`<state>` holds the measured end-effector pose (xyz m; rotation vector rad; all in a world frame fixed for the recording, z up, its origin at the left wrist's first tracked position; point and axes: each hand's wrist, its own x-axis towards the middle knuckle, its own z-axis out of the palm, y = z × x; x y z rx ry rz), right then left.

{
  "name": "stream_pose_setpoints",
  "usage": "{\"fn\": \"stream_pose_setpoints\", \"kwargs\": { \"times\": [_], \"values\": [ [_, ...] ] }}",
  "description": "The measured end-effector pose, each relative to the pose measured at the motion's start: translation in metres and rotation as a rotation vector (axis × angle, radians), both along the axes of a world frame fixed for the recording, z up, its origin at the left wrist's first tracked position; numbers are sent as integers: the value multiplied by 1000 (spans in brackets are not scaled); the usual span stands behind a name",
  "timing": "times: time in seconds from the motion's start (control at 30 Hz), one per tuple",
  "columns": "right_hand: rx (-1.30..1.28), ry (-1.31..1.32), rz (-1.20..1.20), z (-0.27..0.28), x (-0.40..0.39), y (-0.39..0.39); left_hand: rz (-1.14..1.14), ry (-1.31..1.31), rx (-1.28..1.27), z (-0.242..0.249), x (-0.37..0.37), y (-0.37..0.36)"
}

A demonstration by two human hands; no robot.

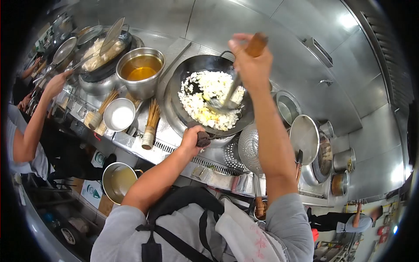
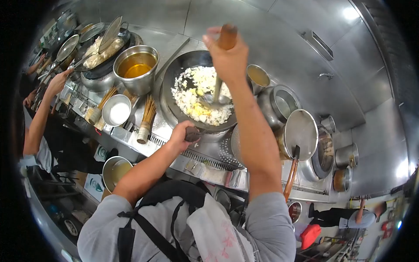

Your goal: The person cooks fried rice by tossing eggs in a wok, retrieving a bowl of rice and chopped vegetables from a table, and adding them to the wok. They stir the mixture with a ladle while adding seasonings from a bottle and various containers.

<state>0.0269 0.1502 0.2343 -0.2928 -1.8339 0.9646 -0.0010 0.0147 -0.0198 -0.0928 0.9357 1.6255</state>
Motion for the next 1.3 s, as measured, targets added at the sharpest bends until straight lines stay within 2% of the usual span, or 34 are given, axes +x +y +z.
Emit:
{"fn": "stream_pose_setpoints", "kwargs": {
  "times": [0.07, 0.13, 0.17, 0.2, 0.27, 0.3, 0.37, 0.47, 0.6, 0.63, 0.7, 0.77, 0.83, 0.93, 1.0, 1.07, 1.1, 1.17, 1.2, 1.27, 1.3],
  "values": [
    [4, 8, -27, 49, 30, -36, -2, -10, 48, 2, -2, 8],
    [-33, 144, 68, 67, 62, -61, -11, -12, 18, 10, -1, 2],
    [-182, 209, 158, 41, 49, -30, 1, 6, 13, 3, -1, 5],
    [-189, 218, 141, 25, 31, 0, -17, 13, 4, 3, -3, 4],
    [-321, 242, -48, 10, -1, 37, -39, -6, 2, 7, -3, 4],
    [-329, 251, -58, 17, 0, 23, -52, -6, 14, 7, -4, 3],
    [-54, 360, -109, 34, -5, -1, -23, 13, -8, 14, -3, 5],
    [69, 316, -93, -21, -24, -13, -5, -8, -40, 8, -2, 2],
    [-92, 196, -105, 1, 2, 20, -13, -25, 5, 9, -2, 2],
    [-40, 247, -58, -1, 17, 17, -17, -4, -1, 5, -3, 4],
    [-65, 135, -81, -14, 29, 42, -12, -5, 16, 3, -3, 7],
    [-236, 324, -9, 6, 29, 102, -16, 6, 6, 5, -4, 3],
    [-245, 539, -103, 40, 41, 127, -5, 15, 15, 7, -4, 5],
    [-233, 609, 8, 18, 41, 99, 39, -7, 19, 4, -3, 7],
    [-120, 345, 50, -45, 8, 82, -1, -2, 0, 9, -5, 4],
    [-301, 92, 229, -1, -5, 56, -5, 11, -40, 6, -2, 1],
    [-319, 104, 221, 16, -4, 42, 7, 14, -42, 4, 1, -1],
    [-174, 64, 181, 45, -10, 26, 16, 21, -30, 7, -4, 4],
    [-180, 56, 179, 39, -5, 21, 15, 12, -36, 7, -3, 3],
    [-75, 338, 215, 26, 4, 8, -3, 52, -15, 5, -4, 3],
    [-98, 423, 285, -13, -7, 14, -11, 38, -28, 4, -5, 4]
  ]
}}
